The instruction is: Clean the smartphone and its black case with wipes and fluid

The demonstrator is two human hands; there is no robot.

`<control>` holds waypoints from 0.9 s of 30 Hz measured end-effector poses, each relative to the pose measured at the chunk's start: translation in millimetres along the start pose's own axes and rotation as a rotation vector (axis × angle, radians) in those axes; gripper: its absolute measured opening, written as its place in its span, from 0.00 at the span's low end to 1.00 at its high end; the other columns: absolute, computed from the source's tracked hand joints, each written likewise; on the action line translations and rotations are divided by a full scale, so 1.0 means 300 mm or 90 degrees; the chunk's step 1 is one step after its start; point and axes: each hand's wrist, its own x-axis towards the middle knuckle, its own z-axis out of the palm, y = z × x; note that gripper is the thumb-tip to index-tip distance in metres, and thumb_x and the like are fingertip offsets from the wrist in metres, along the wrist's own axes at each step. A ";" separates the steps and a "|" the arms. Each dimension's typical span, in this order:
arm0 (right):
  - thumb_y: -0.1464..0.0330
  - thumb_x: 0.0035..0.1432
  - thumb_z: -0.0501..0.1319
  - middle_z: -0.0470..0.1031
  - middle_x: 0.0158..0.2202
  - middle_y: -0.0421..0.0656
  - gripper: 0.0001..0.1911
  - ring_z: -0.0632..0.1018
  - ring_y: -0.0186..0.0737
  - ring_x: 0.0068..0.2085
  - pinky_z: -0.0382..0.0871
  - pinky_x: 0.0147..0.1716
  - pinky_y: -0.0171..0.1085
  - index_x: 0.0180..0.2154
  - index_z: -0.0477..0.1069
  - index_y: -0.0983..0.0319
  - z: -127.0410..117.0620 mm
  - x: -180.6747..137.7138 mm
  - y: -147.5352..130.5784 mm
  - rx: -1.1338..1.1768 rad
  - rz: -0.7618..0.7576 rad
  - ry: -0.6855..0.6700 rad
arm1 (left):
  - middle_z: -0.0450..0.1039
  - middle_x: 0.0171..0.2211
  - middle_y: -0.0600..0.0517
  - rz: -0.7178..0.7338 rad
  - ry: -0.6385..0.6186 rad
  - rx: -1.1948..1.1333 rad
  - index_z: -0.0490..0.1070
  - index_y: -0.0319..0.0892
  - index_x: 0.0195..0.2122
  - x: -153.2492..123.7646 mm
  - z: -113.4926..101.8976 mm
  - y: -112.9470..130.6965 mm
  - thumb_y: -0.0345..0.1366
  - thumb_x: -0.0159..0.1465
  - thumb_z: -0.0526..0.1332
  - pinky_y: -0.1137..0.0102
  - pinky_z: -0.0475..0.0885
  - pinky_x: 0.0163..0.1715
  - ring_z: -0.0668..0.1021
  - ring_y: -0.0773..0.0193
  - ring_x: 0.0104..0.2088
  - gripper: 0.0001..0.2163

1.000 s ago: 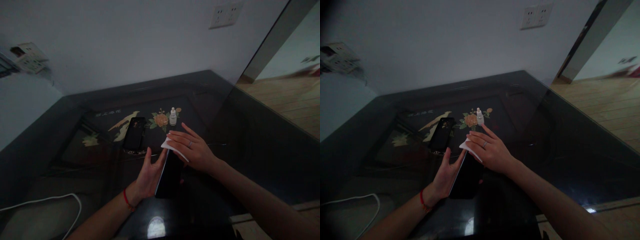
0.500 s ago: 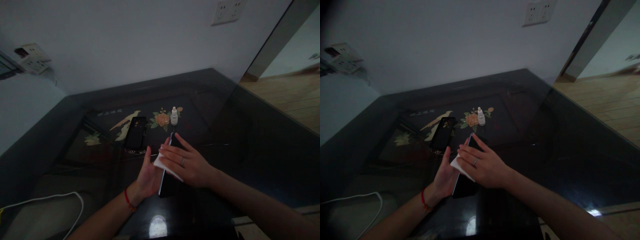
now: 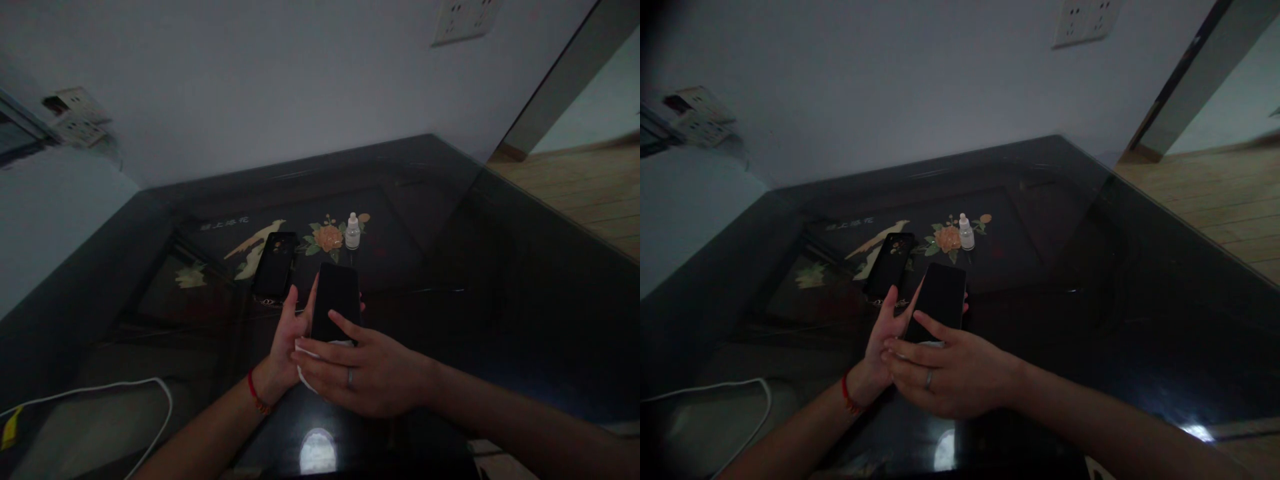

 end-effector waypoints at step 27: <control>0.73 0.66 0.48 0.73 0.54 0.46 0.17 0.65 0.42 0.61 0.46 0.65 0.52 0.52 0.68 0.66 -0.025 0.002 0.004 0.079 0.122 0.167 | 0.78 0.25 0.47 -0.035 0.060 -0.069 0.76 0.34 0.37 -0.004 -0.049 0.028 0.47 0.66 0.51 0.72 0.76 0.26 0.79 0.63 0.23 0.21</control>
